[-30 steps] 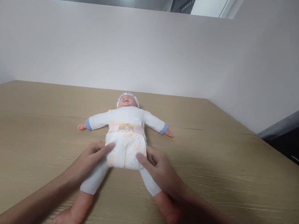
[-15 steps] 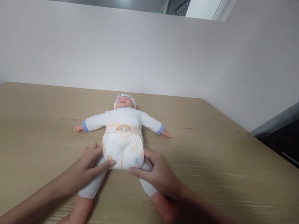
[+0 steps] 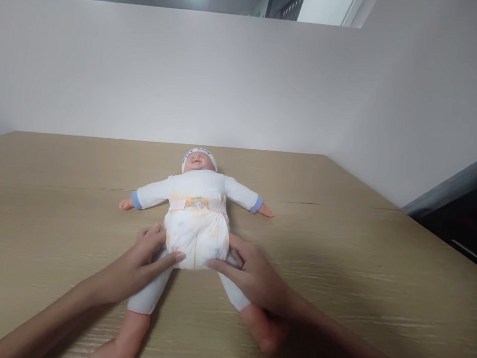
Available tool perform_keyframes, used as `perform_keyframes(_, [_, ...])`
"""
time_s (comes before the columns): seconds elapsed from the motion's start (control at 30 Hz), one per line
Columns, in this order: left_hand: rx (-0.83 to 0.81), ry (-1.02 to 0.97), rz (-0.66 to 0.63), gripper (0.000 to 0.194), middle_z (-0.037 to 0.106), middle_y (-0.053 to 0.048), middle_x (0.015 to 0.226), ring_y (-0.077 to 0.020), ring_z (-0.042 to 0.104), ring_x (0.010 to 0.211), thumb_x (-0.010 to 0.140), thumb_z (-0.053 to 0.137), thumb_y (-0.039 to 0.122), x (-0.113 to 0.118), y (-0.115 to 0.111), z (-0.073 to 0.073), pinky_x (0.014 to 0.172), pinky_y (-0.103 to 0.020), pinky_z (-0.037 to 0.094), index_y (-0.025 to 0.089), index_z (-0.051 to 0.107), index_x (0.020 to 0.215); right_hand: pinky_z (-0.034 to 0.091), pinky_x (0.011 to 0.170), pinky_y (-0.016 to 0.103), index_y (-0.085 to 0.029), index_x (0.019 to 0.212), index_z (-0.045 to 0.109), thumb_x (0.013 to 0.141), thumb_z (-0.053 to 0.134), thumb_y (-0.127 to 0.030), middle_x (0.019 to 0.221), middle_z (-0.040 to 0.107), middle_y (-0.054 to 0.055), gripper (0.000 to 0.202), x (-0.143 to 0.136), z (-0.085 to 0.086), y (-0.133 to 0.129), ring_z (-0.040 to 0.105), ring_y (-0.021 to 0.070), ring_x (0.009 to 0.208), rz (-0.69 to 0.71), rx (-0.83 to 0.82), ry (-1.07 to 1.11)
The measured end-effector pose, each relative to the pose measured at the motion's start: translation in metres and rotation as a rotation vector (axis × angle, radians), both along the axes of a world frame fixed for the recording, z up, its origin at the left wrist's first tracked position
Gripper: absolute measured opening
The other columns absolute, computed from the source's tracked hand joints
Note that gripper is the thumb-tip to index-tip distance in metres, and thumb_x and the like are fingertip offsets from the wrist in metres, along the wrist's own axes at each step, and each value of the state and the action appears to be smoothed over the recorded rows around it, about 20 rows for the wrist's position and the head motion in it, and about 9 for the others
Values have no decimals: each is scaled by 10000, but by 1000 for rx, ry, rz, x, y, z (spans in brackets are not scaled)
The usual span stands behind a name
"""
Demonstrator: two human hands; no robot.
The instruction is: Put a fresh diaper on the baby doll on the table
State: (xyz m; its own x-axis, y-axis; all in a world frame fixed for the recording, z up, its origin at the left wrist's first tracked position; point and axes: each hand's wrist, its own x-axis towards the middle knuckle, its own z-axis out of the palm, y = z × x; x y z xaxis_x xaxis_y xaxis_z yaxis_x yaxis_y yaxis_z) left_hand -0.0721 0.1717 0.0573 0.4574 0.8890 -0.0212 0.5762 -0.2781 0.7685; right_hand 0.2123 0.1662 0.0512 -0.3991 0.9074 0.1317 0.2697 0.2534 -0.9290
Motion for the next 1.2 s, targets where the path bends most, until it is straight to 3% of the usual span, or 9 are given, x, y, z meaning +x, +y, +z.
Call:
perform_keyframes(0.1, [0, 24, 20, 440, 638, -70, 1218, -353, 481, 1251, 1023, 611, 648, 3, -2, 3, 1159, -541, 352, 307, 693, 1290, 476, 796, 330, -197, 1057, 735, 975, 774, -420, 986, 738, 16, 241, 1, 1, 1, 623, 231, 884, 12, 18, -15])
perform_keyframes(0.2, [18, 64, 96, 541, 646, -85, 1188, -393, 487, 1226, 844, 816, 639, 9, -3, 3, 1115, -558, 387, 285, 721, 1242, 498, 852, 346, -210, 1106, 729, 964, 781, -369, 1077, 765, 32, 219, 2, 1, 1, 668, 263, 968, 30, 57, -40])
perform_keyframes(0.3, [16, 102, 205, 573, 648, -103, 1084, -423, 493, 1163, 713, 897, 586, 15, -3, 0, 1042, -569, 423, 247, 743, 1148, 513, 903, 363, -233, 1193, 719, 916, 817, -298, 1163, 770, 42, 301, 2, 1, 0, 694, 292, 1050, 42, 86, -90])
perform_keyframes(0.47, [75, 112, 208, 487, 670, -107, 1073, -414, 523, 1153, 728, 875, 533, 19, -1, -3, 1087, -589, 373, 225, 746, 1082, 497, 921, 366, -230, 1222, 701, 834, 864, -210, 1192, 750, 53, 421, 2, 3, 0, 686, 304, 1087, 32, 142, -180])
perform_keyframes(0.7, [155, 200, 128, 233, 639, -67, 940, -352, 562, 1010, 752, 732, 341, 16, 1, -2, 988, -524, 397, 227, 697, 952, 411, 795, 331, -221, 969, 637, 867, 741, -152, 995, 718, 27, 161, 6, 4, 5, 633, 257, 910, 34, 251, -310])
perform_keyframes(0.93, [155, 206, 87, 233, 594, -89, 988, -356, 546, 1030, 736, 669, 286, 12, 3, -6, 958, -523, 440, 203, 681, 953, 379, 785, 332, -219, 965, 627, 888, 757, -194, 952, 703, 26, 153, 11, 1, 8, 613, 248, 873, 45, 299, -409])
perform_keyframes(1.2, [111, 167, 48, 208, 559, -66, 1008, -327, 553, 1031, 764, 661, 258, 5, 5, -10, 937, -508, 484, 213, 652, 967, 391, 778, 321, -223, 939, 628, 867, 768, -151, 972, 734, 13, 174, 9, 7, 7, 625, 239, 862, 52, 263, -342])
